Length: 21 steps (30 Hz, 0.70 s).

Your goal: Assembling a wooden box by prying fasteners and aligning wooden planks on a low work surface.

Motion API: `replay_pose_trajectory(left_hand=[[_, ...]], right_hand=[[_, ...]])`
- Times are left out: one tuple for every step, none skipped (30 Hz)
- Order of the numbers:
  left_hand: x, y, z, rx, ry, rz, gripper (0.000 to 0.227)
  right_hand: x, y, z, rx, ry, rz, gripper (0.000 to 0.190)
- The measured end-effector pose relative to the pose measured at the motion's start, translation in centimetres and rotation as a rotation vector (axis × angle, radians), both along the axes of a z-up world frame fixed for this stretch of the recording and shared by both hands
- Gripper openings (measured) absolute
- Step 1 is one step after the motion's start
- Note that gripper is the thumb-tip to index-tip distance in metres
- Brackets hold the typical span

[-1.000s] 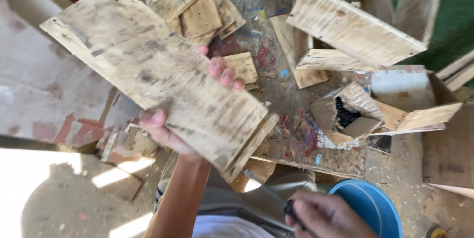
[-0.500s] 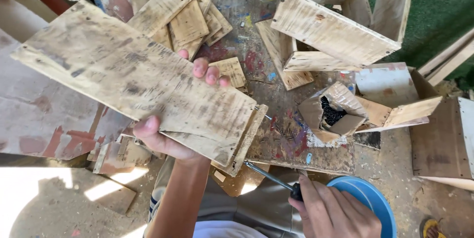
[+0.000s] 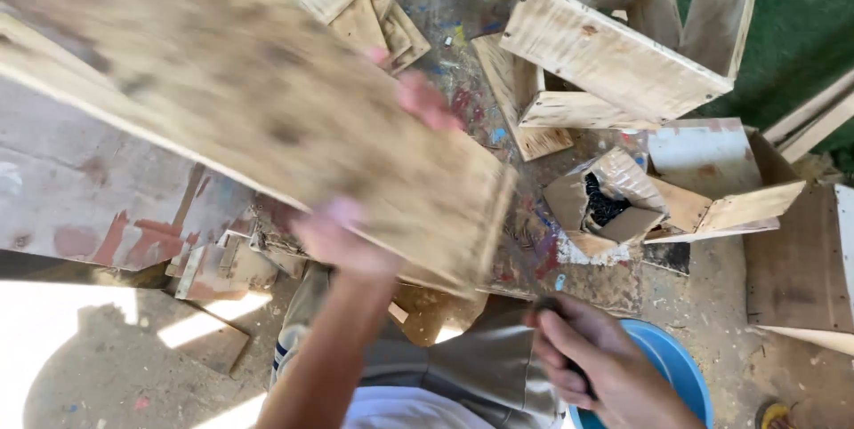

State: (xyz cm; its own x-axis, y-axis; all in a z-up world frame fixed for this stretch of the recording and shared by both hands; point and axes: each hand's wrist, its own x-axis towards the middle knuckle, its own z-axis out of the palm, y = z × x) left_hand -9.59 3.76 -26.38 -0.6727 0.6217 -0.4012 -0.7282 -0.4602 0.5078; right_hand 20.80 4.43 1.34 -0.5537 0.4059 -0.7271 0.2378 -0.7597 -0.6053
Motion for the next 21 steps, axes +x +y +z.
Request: replay_pose_trajectory(left_hand=[[-1.1,1.3,15.6,0.524,0.189,-0.080,0.042],[-0.1,-1.4,31.3,1.052,0.376,-0.143,0.077],[-0.6,-1.3,31.6,1.061,0.386,-0.147,0.077],[-1.0,-1.2,32.0,1.032,0.358,-0.131,0.075],[-1.2,-1.3,32.0,0.995,0.318,-0.117,0.074],[-1.2,-1.4,32.3,0.998,0.316,-0.124,0.074],[-1.2,-1.6,32.6,0.970,0.296,-0.117,0.073],[-1.2,-1.8,32.9,0.943,0.276,-0.109,0.072],[-1.1,-1.8,33.0,0.946,0.277,-0.112,0.072],[-1.0,-1.7,33.0,0.946,0.281,-0.126,0.073],[-1.0,-1.9,33.1,0.948,0.291,-0.130,0.074],[-0.7,-1.9,33.3,0.952,0.298,-0.123,0.074],[-0.3,-2.0,33.3,0.967,0.274,-0.131,0.075],[0.1,-2.1,33.4,0.982,0.251,-0.140,0.076],[0.4,-2.2,33.5,0.983,0.251,-0.140,0.076],[0.7,-2.3,33.6,0.987,0.248,-0.145,0.077],[1.1,-2.4,33.6,0.990,0.245,-0.150,0.078],[1.3,-2.5,33.6,0.990,0.244,-0.150,0.078],[1.5,-2.6,33.6,1.005,0.236,-0.154,0.078],[1.6,-2.7,33.7,1.021,0.229,-0.159,0.078],[1.8,-2.6,33.7,1.023,0.230,-0.157,0.078]], right_hand=[[1.8,0.3,-1.1,0.180,-0.012,0.045,0.029],[3.6,0.7,-2.3,0.360,-0.024,0.090,0.031],[3.2,0.4,-1.8,0.371,-0.015,0.087,0.031],[2.9,0.0,-1.3,0.523,-0.064,0.094,0.032],[3.0,-0.8,-0.8,0.666,-0.124,0.095,0.040],[2.3,-1.5,0.4,0.666,-0.125,0.087,0.040],[1.6,-2.4,1.7,0.991,-0.256,0.103,0.040],[0.9,-3.2,3.0,1.311,-0.397,0.113,0.039],[0.3,-3.7,3.7,1.312,-0.397,0.108,0.039],[-0.3,-4.3,4.5,1.408,-0.420,0.074,0.038],[-1.0,-4.7,5.3,1.509,-0.435,0.045,0.040],[-1.4,-4.8,5.5,1.516,-0.428,0.049,0.040],[-1.7,-5.1,5.6,1.588,-0.460,0.024,0.038],[-2.0,-5.4,5.8,1.660,-0.492,-0.002,0.036],[-2.2,-5.4,6.0,1.661,-0.493,-0.002,0.036],[-2.4,-5.4,6.3,1.695,-0.457,-0.015,0.035],[-2.7,-5.5,6.5,1.728,-0.421,-0.027,0.034],[-2.7,-5.5,6.5,1.727,-0.422,-0.026,0.034],[-2.8,-5.5,6.4,1.718,-0.414,-0.015,0.034],[-2.9,-5.5,6.4,1.708,-0.406,-0.005,0.034],[-2.7,-5.6,6.2,1.710,-0.405,-0.004,0.034]])
